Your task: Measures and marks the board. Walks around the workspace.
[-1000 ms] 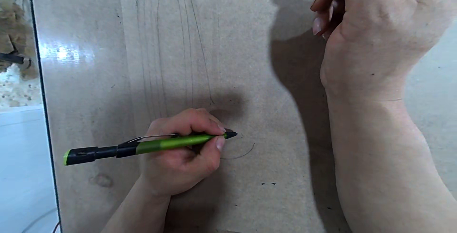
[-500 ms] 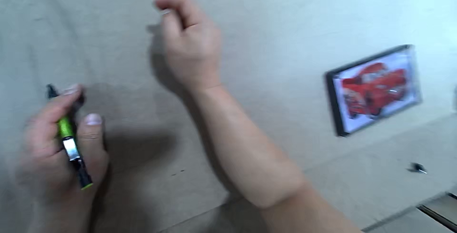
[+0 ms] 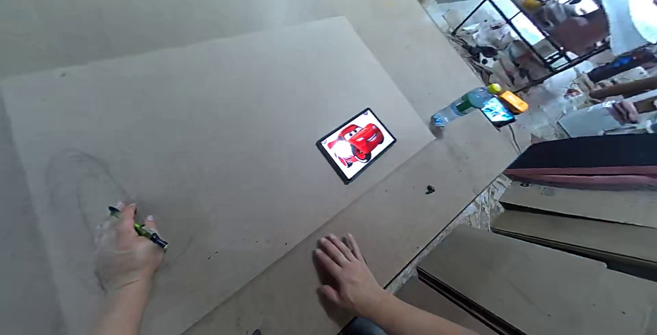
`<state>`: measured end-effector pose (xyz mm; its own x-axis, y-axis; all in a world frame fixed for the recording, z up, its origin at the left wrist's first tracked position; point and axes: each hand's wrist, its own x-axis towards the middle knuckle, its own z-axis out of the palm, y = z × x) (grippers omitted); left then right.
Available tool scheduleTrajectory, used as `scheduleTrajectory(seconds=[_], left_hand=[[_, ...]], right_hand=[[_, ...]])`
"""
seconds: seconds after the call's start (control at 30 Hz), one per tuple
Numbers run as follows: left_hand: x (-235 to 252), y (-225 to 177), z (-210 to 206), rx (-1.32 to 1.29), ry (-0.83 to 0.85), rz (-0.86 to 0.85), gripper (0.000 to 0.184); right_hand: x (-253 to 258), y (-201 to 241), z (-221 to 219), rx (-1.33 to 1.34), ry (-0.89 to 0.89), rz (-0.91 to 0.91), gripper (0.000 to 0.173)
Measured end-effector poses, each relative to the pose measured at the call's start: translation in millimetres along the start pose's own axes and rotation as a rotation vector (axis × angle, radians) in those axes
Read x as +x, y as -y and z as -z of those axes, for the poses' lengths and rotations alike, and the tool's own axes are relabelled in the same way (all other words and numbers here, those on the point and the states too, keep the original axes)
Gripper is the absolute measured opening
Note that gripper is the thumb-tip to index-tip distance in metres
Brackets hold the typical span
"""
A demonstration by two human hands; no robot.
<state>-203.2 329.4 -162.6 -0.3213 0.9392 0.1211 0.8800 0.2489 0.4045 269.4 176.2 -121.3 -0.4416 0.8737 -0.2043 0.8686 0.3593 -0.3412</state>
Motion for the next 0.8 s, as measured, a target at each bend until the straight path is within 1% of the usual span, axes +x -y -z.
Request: scheduleTrajectory(seconds=[0.03,0.07,0.13,0.2,0.23,0.27,0.37,0.4,0.43,0.5,0.53,0.6,0.67,0.7,0.8], left_hand=[[1.7,0.1,0.3,0.014,0.015,0.002,0.052],[2.4,-0.9,2.1,0.021,0.052,0.017,0.05],[6.1,-16.8,15.5,-0.007,0.175,0.084,0.05],[1.4,-42.2,36.8,-0.083,0.298,0.159,0.059],[-9.9,-55.1,48.2,-0.127,0.344,0.161,0.06],[-26.7,-67.0,58.5,-0.167,0.376,0.12,0.056],[-102.0,-109.7,76.8,-0.34,0.4,-0.14,0.046],[-130.9,-127.4,79.5,-0.444,0.45,-0.177,0.045],[-158.8,-146.5,79.5,-0.552,0.525,-0.172,0.043],[-205.8,-187.2,75.5,-0.732,0.694,-0.105,0.038],[-224.8,-207.3,73.1,-0.789,0.756,-0.068,0.036],[-252.1,-246.8,70.4,-0.861,0.83,-0.013,0.032],[-265.3,-281.6,66.6,-0.872,0.845,0.023,0.03],[-267.0,-297.1,61.9,-0.873,0.836,0.042,0.03],[-259.1,-333.4,47.0,-0.892,0.862,0.137,0.027]], right_hand=[[-21.6,-7.7,-4.6,-0.029,0.013,-0.08,0.067],[-37.6,-14.0,-7.5,-0.039,0.019,-0.142,0.065],[-53.7,-22.6,-9.4,-0.016,0.005,-0.226,0.062],[-56.2,-29.9,-6.1,0.052,-0.048,-0.232,0.058],[-54.8,-31.9,-2.0,0.096,-0.07,-0.225,0.059],[-51.5,-32.5,4.8,0.148,-0.067,-0.23,0.062],[-40.7,-30.0,36.6,0.358,-0.028,-0.32,0.072],[-40.8,-26.9,46.3,0.442,-0.025,-0.349,0.075],[-41.8,-23.1,55.5,0.522,-0.019,-0.358,0.077],[-42.1,-15.2,75.5,0.654,0.017,-0.283,0.082],[-41.5,-11.9,84.6,0.693,0.052,-0.202,0.084],[-38.1,-8.0,101.7,0.716,0.127,-0.004,0.09],[-32.9,-11.7,116.2,0.706,0.182,0.182,0.093],[-29.5,-19.0,124.2,0.692,0.217,0.245,0.095],[-23.5,-56.0,144.3,0.672,0.305,0.319,0.101]])
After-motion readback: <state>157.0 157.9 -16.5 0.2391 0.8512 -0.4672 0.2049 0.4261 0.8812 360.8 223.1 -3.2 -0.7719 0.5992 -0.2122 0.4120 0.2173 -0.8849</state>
